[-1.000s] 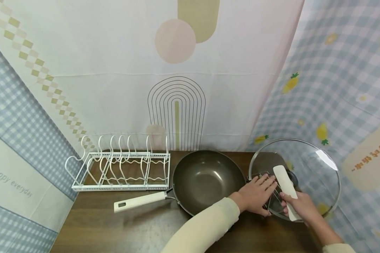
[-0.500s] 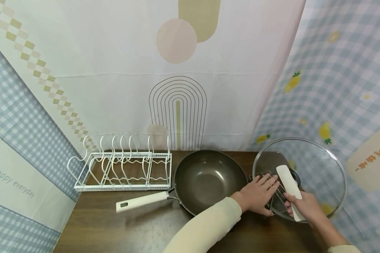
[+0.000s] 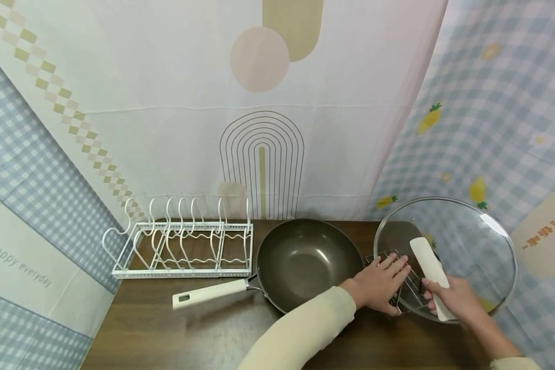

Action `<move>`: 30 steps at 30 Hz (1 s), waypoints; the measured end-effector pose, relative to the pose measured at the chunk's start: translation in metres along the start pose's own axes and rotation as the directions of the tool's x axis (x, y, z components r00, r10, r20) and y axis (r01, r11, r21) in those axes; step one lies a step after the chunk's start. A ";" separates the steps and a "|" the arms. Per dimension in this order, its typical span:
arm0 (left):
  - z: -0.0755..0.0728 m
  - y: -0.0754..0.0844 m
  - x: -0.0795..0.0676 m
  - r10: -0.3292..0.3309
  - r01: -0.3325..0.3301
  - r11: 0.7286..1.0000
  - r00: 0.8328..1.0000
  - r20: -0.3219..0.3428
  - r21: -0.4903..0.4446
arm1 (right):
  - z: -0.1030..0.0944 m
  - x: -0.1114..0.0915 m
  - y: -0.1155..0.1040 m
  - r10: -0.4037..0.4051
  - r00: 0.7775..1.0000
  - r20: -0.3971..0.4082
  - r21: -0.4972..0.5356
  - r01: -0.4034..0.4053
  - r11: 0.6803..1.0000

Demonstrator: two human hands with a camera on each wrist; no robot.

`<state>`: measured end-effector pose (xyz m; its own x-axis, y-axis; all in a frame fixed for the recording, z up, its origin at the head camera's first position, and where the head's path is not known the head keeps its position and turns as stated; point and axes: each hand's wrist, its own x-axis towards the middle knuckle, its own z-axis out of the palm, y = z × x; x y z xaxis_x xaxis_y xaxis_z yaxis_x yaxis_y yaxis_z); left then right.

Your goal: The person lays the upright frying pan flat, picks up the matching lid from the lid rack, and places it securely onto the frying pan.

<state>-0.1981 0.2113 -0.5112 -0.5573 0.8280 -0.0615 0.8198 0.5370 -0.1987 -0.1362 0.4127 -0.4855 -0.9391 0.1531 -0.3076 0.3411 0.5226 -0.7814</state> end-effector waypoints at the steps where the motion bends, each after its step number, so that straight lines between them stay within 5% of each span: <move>1: 0.000 0.000 0.000 0.002 -0.002 1.000 1.000 0.001 0.001 | 0.000 0.000 -0.001 -0.005 1.000 -0.003 -0.007 0.005 1.000; 14: -0.004 -0.001 0.002 -0.006 0.005 1.000 0.998 0.062 0.018 | -0.010 -0.008 -0.015 -0.058 0.998 -0.015 -0.056 0.057 0.997; 30: -0.004 -0.006 -0.002 0.015 -0.015 1.000 1.000 -0.009 0.013 | -0.022 -0.018 -0.026 -0.047 0.999 0.001 -0.093 0.047 0.995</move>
<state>-0.2013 0.2066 -0.5062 -0.5437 0.8374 -0.0553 0.8262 0.5225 -0.2108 -0.1296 0.4149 -0.4473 -0.9541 0.1275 -0.2711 0.2915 0.6045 -0.7414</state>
